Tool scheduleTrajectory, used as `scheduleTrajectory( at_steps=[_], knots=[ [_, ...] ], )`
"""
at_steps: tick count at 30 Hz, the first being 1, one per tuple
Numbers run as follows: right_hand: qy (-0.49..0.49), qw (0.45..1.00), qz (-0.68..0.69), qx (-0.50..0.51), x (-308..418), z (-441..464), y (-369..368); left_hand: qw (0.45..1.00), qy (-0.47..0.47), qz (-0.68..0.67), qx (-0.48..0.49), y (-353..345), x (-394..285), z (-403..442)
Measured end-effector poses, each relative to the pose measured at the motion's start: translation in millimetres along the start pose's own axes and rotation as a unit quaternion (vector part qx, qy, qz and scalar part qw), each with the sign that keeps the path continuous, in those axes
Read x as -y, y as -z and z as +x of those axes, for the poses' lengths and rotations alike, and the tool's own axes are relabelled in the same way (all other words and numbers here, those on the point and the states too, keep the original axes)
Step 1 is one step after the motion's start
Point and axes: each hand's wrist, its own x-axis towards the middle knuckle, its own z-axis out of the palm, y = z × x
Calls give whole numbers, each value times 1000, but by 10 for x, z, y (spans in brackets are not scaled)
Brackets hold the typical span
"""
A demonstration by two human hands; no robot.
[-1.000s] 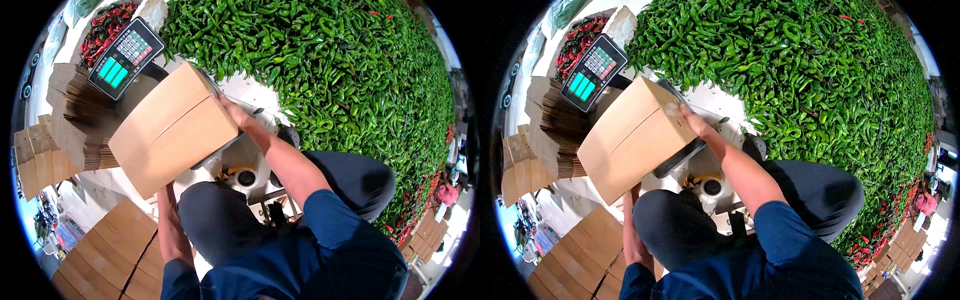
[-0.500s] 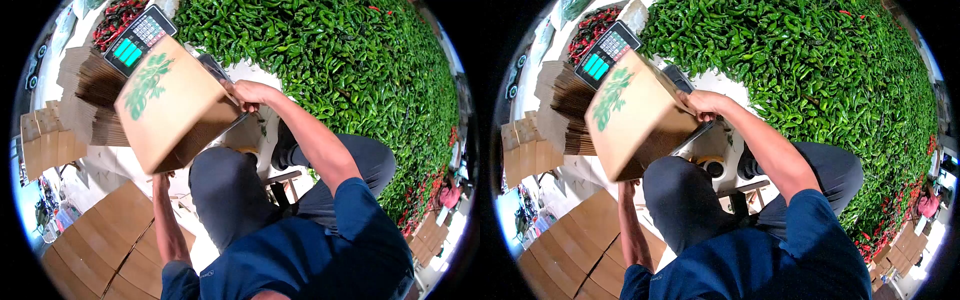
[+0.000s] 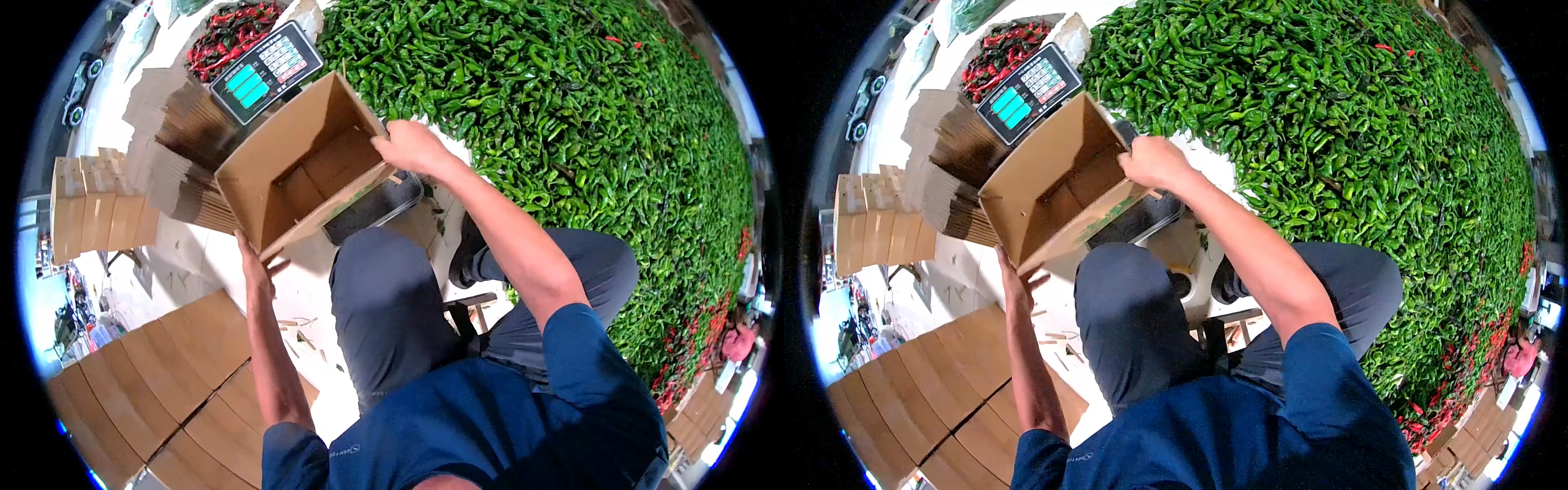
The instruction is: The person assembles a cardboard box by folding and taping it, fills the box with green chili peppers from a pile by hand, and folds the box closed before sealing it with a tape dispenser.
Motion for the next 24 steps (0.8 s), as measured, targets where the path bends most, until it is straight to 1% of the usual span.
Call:
scheduleTrajectory(
  at_steps=[1, 2, 4, 5, 6, 7, 8, 9, 11, 12, 13, 14, 15, 16, 17, 18, 19, 20, 21, 22, 24],
  knots=[
    [9, 999, -37, 13, 39, 15, 27, 999, -18, -25, 35, 107, 73, 124],
    [20, 997, -74, 29, 117, 15, 62, 996, -54, -74, -5, 40, 14, 71],
    [3, 994, -99, 56, 224, 101, 47, 993, -72, -71, 53, 118, 0, 193],
    [1, 994, -94, 51, 226, 167, 57, 998, -64, -18, 12, 73, -85, 156],
    [-2, 995, -89, 43, 234, 235, 76, 998, -61, -29, 14, 118, -79, 180],
    [-32, 994, -85, 65, 243, 292, 83, 997, -61, -38, 19, 151, -81, 222],
    [-37, 993, -88, 74, 273, 307, 100, 997, -59, -47, 29, 118, -153, 210],
    [-43, 992, -90, 83, 298, 304, 106, 999, -41, 10, -9, 99, -227, 175],
    [-57, 990, -95, 89, 338, 290, 102, 996, -31, 85, -10, 149, -393, 65],
    [-63, 991, -91, 73, 333, 296, 77, 992, -29, 124, -3, 153, -436, 73],
    [-72, 992, -81, 58, 324, 301, 38, 992, -57, 108, -15, 238, -274, 282],
    [-74, 993, -64, 60, 306, 297, 23, 988, -34, 148, -31, 211, -365, 252],
    [-94, 993, -47, 49, 336, 230, 40, 981, -37, 192, -1, 213, -449, 214],
    [-87, 996, -24, 15, 312, 202, -10, 974, -45, 220, -15, 187, -479, 200],
    [-93, 995, -19, -10, 287, 233, -77, 972, -82, 221, -7, 242, -415, 286],
    [-70, 996, 8, -48, 260, 164, -109, 964, -102, 241, -46, 177, -435, 226],
    [-87, 994, 30, -63, 297, 72, -81, 959, -114, 254, -54, 153, -463, 169],
    [-62, 994, 48, -76, 261, 37, -107, 957, -133, 247, -73, 157, -427, 172],
    [-71, 992, 76, -75, 234, 44, -133, 964, -132, 210, -97, 175, -353, 217],
    [-96, 985, 107, -98, 240, 33, -157, 969, -129, 171, -121, 174, -308, 233],
    [-91, 982, 127, -106, 231, -25, -161, 979, -70, 160, -103, 61, -408, -22]
  ],
)
